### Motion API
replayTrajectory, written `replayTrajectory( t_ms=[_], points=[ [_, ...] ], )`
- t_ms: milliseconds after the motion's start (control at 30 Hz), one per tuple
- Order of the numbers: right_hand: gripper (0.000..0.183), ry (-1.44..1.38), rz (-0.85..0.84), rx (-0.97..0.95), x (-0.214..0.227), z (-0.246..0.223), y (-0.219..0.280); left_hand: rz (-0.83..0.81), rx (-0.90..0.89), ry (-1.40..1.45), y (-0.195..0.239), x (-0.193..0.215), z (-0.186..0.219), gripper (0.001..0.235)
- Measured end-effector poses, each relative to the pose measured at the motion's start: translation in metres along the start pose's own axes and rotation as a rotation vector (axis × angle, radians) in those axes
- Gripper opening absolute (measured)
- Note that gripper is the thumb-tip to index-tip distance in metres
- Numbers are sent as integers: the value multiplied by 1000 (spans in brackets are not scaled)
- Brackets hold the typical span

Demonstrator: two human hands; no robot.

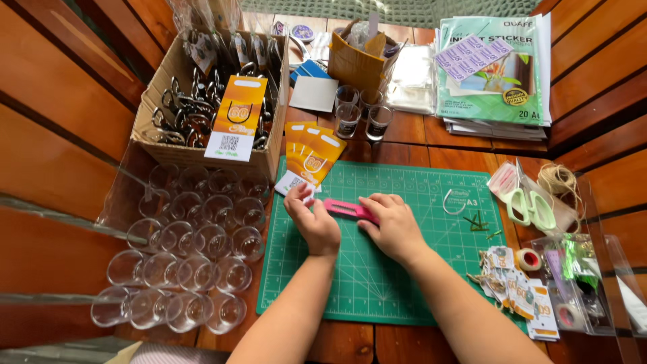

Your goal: The person uses a pink utility knife to cut a rectangular hole into a yellow paper tag on a green cutting mat. They carefully trace the outline of the hole and then remove the cut piece.

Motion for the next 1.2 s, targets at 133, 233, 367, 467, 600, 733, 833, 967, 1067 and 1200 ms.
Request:
replayTrajectory(
  t_ms=[133, 233, 367, 467, 600, 733, 833, 967, 1067, 1200],
  points=[
    [44, -42, 221, 52, -27, 21, 14, 26, 73, 113, 0, 3, -6, 47],
    [43, -334, 331, -116, -17, 34, 24, -18, 7, 112, -1, -1, -3, 35],
    [37, -1366, 479, -340, 0, 47, 33, -175, -101, -103, 3, -11, 5, 21],
    [37, -1644, 540, -310, 5, 55, 33, -198, -125, -184, 6, -14, 7, 20],
    [38, -1712, 562, -265, 7, 50, 30, -209, -126, -240, 5, -13, 9, 19],
    [37, -1716, 567, -264, 6, 53, 31, -218, -118, -270, 7, -12, 9, 18],
    [37, -1740, 586, -267, 4, 54, 29, -241, -97, -297, 8, -14, 11, 17],
    [36, -1771, 591, -299, -7, 64, 29, -237, -161, -333, 8, -16, 13, 16],
    [46, -1736, 594, -292, 7, 53, 29, -197, -329, -418, 2, -18, 10, 18],
    [65, -1613, 593, -246, 19, 43, 31, -191, -328, -700, -29, -28, 1, 29]
  ],
)
Point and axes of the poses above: each hand's wrist, its own y-axis away from the middle knuckle, its own x-axis out of the back of the hand, z = x × y, the point moved 2 cm from there along -y, towards the middle knuckle, and after that the axes turned 10 degrees about x, right-handed, at the moved point
